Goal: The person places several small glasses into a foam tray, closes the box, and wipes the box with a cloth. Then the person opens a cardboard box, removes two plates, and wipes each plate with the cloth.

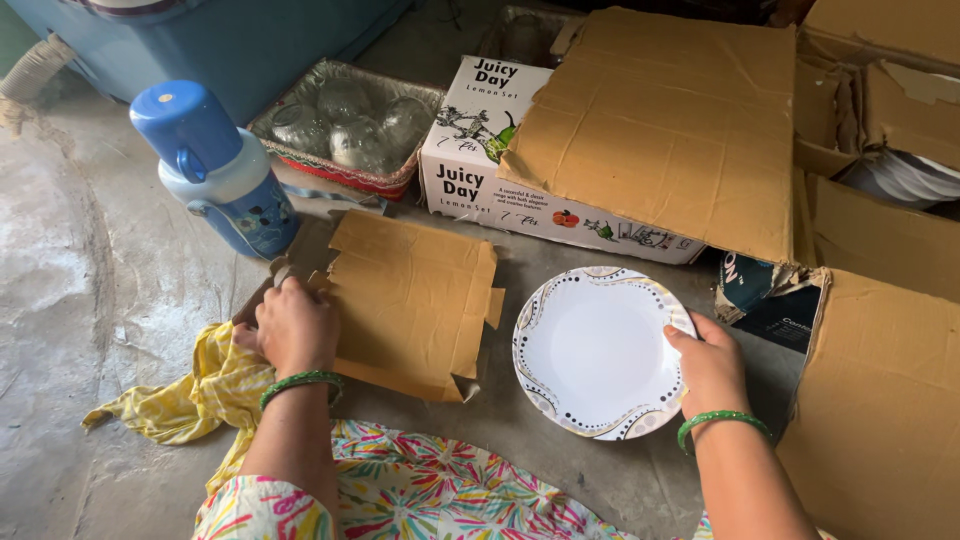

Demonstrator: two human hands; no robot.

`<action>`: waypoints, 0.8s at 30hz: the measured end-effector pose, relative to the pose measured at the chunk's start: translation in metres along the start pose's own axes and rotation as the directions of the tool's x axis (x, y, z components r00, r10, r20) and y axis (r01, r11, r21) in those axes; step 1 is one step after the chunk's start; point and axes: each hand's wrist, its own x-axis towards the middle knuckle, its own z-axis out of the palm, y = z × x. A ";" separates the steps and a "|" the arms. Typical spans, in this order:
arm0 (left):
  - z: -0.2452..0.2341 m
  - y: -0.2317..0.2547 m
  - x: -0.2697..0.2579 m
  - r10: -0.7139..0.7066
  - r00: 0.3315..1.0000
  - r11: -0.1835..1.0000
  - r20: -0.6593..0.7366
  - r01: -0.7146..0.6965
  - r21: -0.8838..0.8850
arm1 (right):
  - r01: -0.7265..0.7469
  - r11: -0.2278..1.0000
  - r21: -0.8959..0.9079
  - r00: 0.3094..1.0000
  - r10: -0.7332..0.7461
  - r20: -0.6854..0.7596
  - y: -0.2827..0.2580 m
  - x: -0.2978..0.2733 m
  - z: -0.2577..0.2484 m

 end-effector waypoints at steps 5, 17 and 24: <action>-0.010 0.030 -0.023 0.253 0.950 0.964 -0.182 -0.263 -0.031 | -0.121 0.993 0.002 0.993 0.121 -0.004 0.023 0.013 -0.005; -0.008 0.054 -0.046 0.468 0.884 0.882 0.026 -0.464 -0.086 | -0.173 0.980 -0.095 0.985 0.173 -0.007 0.060 0.046 -0.021; -0.029 0.008 -0.006 -0.060 0.998 0.969 0.035 0.067 -0.237 | 0.266 0.805 -0.530 0.958 -0.281 0.055 0.017 0.001 0.025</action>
